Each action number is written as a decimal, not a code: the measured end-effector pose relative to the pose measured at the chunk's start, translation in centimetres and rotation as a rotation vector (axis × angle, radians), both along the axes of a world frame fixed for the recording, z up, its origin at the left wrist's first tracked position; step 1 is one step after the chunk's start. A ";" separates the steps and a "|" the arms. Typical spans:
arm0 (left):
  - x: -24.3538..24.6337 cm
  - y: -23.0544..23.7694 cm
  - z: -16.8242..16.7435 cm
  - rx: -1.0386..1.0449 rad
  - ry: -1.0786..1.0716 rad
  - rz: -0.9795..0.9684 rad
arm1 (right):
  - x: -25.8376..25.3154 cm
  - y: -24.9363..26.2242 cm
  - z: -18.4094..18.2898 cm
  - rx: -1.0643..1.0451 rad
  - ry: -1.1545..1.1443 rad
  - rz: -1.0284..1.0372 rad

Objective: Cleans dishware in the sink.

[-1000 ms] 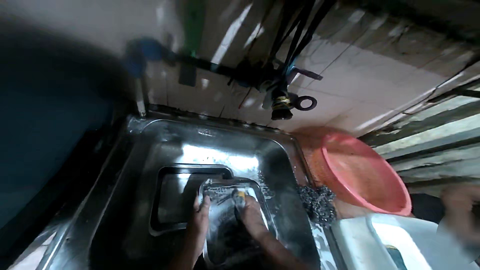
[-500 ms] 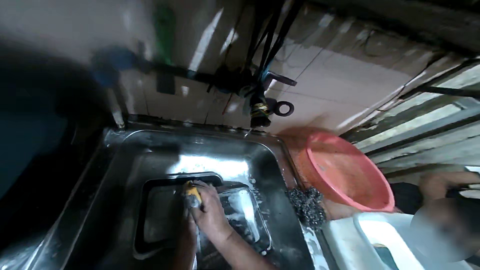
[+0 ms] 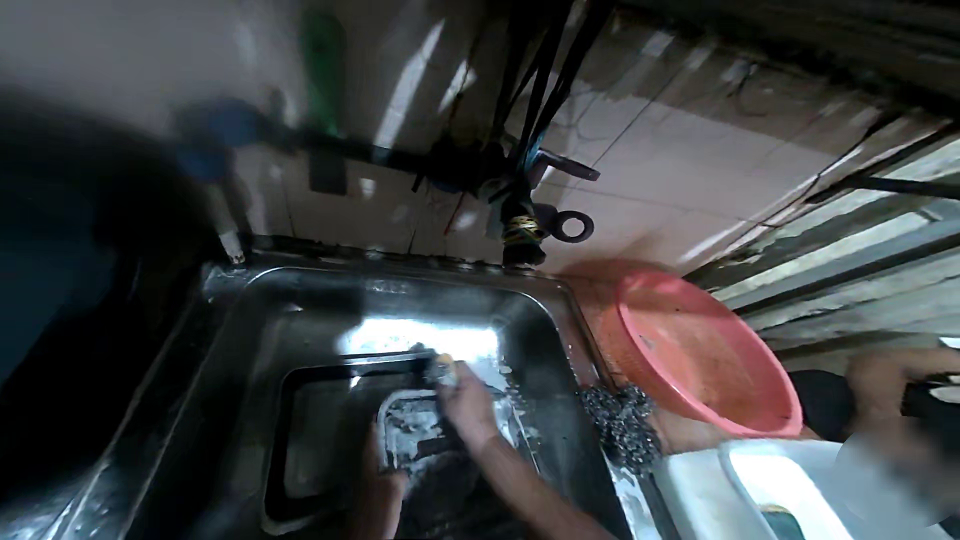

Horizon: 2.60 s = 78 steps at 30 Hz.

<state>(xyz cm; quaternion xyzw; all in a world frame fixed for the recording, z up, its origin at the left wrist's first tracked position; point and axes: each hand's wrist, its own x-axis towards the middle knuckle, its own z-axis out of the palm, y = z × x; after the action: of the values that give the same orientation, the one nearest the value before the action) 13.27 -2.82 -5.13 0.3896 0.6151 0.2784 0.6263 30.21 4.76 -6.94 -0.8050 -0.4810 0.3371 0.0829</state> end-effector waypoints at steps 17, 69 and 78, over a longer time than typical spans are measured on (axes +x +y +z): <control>-0.2 -0.1 0.3 0.058 0.016 0.089 | 8.4 -3.7 -5.3 0.161 0.097 -0.370; -0.6 0.9 -1.3 -0.201 -0.583 0.379 | -6.1 -7.4 2.4 0.374 0.380 0.295; -1.4 1.0 -2.5 -0.167 -0.409 0.134 | -2.1 -14.8 2.2 0.372 0.548 0.794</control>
<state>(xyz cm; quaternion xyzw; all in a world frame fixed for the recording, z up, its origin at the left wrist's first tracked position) 11.89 -1.82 -7.63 0.2302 0.5209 0.3408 0.7480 28.09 -10.03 -4.72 -0.4142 -0.7620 0.4498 0.2133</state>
